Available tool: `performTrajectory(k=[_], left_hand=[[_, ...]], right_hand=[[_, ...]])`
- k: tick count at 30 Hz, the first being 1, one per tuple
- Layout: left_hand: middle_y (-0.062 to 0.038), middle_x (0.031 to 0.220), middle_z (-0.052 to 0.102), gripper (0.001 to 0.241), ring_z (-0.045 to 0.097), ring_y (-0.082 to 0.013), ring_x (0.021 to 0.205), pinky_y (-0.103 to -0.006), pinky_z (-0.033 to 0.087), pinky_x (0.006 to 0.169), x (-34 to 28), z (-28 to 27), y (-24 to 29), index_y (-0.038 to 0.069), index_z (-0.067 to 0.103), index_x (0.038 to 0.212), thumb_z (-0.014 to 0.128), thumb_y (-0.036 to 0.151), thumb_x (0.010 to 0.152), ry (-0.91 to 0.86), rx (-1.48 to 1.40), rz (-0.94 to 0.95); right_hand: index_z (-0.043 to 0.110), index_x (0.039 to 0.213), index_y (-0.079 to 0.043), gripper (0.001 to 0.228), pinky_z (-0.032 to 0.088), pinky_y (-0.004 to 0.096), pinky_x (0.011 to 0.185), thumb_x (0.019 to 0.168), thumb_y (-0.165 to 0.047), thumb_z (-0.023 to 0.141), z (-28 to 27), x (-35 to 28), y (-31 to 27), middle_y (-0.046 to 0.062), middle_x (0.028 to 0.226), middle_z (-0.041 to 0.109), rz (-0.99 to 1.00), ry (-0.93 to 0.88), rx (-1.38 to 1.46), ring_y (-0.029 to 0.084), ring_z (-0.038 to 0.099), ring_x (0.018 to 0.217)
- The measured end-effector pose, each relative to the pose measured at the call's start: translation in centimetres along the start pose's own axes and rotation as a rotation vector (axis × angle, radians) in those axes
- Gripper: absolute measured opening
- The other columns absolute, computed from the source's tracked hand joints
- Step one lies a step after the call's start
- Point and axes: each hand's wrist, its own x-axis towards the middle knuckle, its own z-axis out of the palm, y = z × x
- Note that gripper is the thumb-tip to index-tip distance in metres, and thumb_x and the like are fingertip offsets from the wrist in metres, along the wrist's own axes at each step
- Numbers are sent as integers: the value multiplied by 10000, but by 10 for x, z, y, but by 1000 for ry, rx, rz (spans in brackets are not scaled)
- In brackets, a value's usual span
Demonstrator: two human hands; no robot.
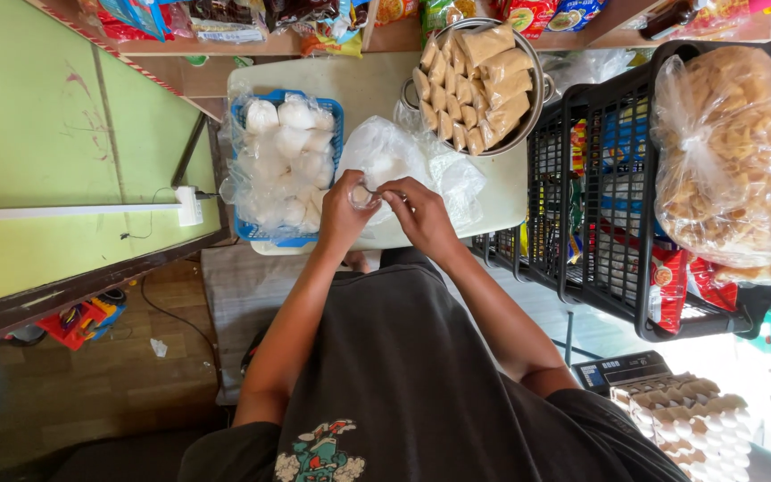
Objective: Transfer white powder from a large bag into small individual plastic bags using a spoon.
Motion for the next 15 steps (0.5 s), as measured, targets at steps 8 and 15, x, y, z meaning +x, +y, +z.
performTrajectory(k=[8, 15], left_hand=[[-140, 983, 725, 395, 746, -254, 904, -322, 562, 781, 0, 2, 1, 26, 589, 1110, 850, 80, 818, -13, -63, -43], [-132, 992, 732, 376, 732, -211, 923, -313, 560, 832, 0, 5, -3, 27, 612, 1120, 849, 102, 839, -55, -128, -52]], right_hand=[[714, 1143, -48, 155, 556, 379, 803, 1007, -99, 660, -22, -2, -18, 127, 1072, 693, -152, -122, -137, 299, 698, 946], [702, 1127, -31, 136, 550, 380, 827, 1007, -81, 663, -33, -4, -16, 136, 1078, 685, -163, -119, -140, 296, 689, 972]])
